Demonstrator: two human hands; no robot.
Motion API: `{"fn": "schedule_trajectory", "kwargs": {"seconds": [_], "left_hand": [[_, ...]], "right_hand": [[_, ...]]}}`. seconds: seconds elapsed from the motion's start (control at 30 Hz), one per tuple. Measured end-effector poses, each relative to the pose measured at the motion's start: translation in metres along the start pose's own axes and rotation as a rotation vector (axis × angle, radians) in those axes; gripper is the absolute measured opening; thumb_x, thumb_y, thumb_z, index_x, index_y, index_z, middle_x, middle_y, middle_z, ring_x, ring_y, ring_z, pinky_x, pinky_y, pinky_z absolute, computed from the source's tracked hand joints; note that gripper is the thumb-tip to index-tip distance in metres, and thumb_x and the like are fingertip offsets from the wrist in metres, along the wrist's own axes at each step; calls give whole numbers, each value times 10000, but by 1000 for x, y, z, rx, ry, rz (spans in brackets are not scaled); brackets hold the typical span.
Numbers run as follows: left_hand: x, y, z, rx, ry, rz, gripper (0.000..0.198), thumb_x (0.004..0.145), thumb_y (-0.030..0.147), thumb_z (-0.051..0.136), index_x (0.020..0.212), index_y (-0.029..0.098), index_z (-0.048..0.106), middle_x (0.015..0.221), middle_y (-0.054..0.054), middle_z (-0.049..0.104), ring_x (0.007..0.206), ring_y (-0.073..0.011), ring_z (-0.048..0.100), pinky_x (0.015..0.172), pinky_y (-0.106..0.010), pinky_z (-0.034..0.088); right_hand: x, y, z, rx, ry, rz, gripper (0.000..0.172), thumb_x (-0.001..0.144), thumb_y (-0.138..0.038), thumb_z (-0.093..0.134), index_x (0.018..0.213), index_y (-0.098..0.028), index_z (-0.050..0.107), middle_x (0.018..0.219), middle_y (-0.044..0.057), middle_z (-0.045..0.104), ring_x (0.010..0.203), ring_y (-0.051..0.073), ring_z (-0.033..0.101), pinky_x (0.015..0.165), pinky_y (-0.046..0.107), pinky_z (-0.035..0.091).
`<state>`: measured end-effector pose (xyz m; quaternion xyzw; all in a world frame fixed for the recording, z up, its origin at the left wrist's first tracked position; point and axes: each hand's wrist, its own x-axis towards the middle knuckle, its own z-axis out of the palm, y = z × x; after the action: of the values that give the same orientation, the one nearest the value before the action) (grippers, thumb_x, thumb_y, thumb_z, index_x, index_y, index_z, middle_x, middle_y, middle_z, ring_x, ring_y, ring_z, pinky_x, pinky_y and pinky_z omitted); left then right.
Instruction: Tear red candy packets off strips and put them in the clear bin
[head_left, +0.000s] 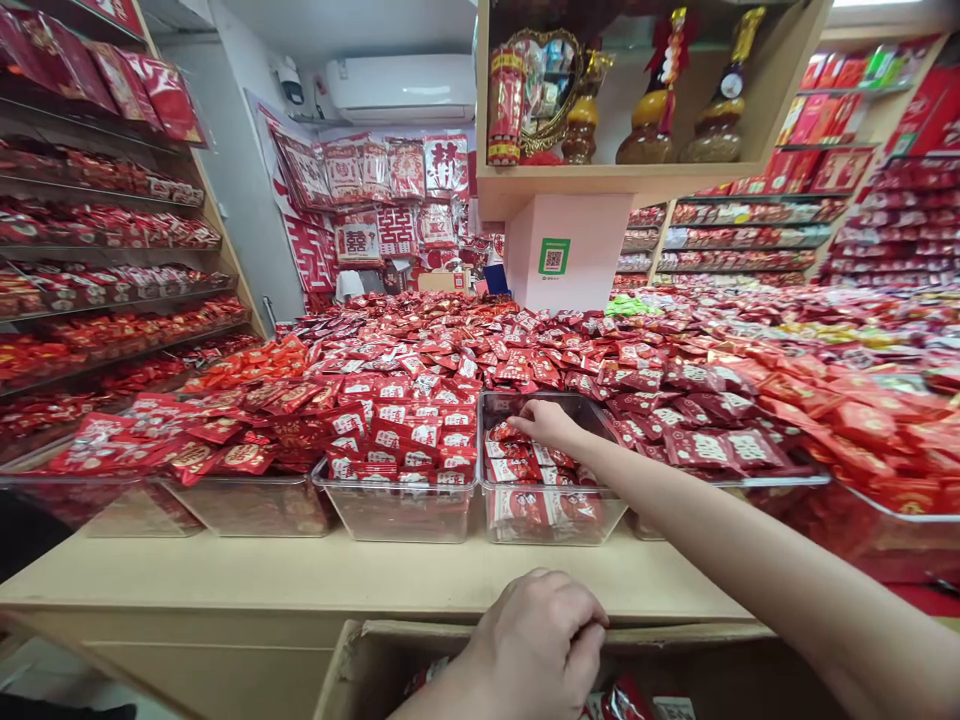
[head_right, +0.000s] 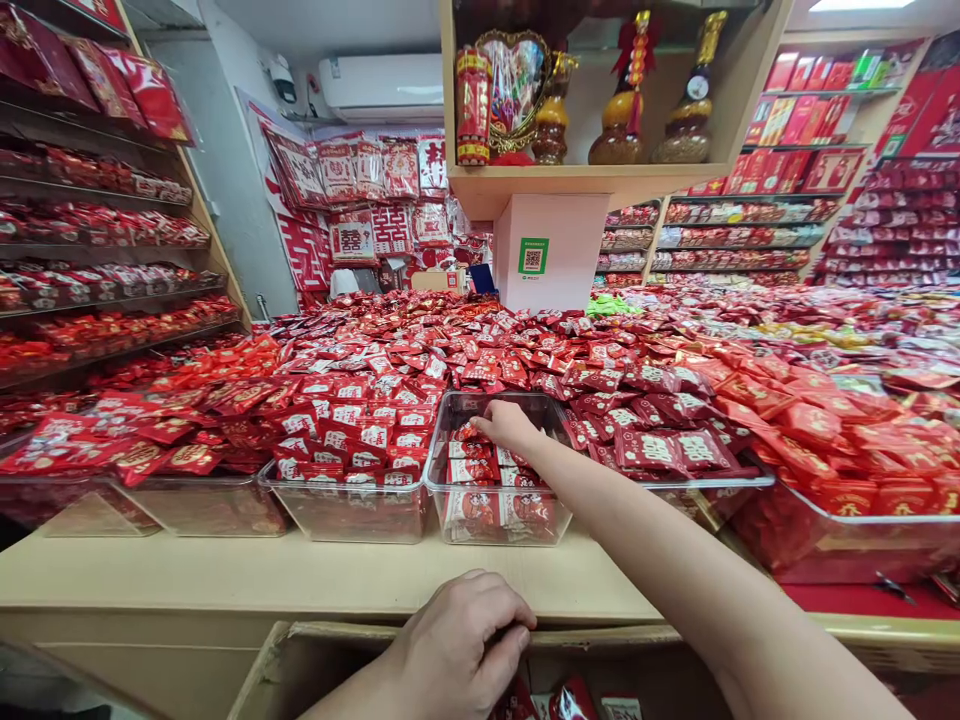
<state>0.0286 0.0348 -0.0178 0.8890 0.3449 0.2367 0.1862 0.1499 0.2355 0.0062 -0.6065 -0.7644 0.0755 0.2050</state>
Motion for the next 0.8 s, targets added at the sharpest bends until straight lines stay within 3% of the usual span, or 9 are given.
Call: {"fn": "schedule_trajectory", "kwargs": {"seconds": [0.23,0.43,0.63,0.8], "left_hand": [[-1,0,1,16,1,-16,144,734,152,478,795,195,601,752,-16,644,728,-144,567,695,-227,438],[0,0,2,25,-1,-13,151,737,150,472,809,192,598,765,-24,640,739,-155,561,689,-241,437],[1,2,2,38,-7,-6,166,734,132,464,803,189,604,747,-27,639,718,-160,563,673,-249,437],[1,2,2,45,-14,-3,170,744,136,453,813,190,599,756,-27,636,725,-160,560,681,-252,437]], "right_hand": [[8,-3,4,42,-72,50,257,670,-364,579,546,-139,573,550,47,588,551,144,551,480,208,334],[9,1,7,132,-72,161,213,744,-322,508,678,-135,586,519,20,592,438,101,543,464,187,380],[12,8,9,39,19,158,231,635,-290,618,776,-114,570,795,117,634,750,211,586,599,244,403],[9,8,11,-61,65,10,139,736,-204,480,841,-136,542,817,94,621,770,178,567,655,241,381]]}}
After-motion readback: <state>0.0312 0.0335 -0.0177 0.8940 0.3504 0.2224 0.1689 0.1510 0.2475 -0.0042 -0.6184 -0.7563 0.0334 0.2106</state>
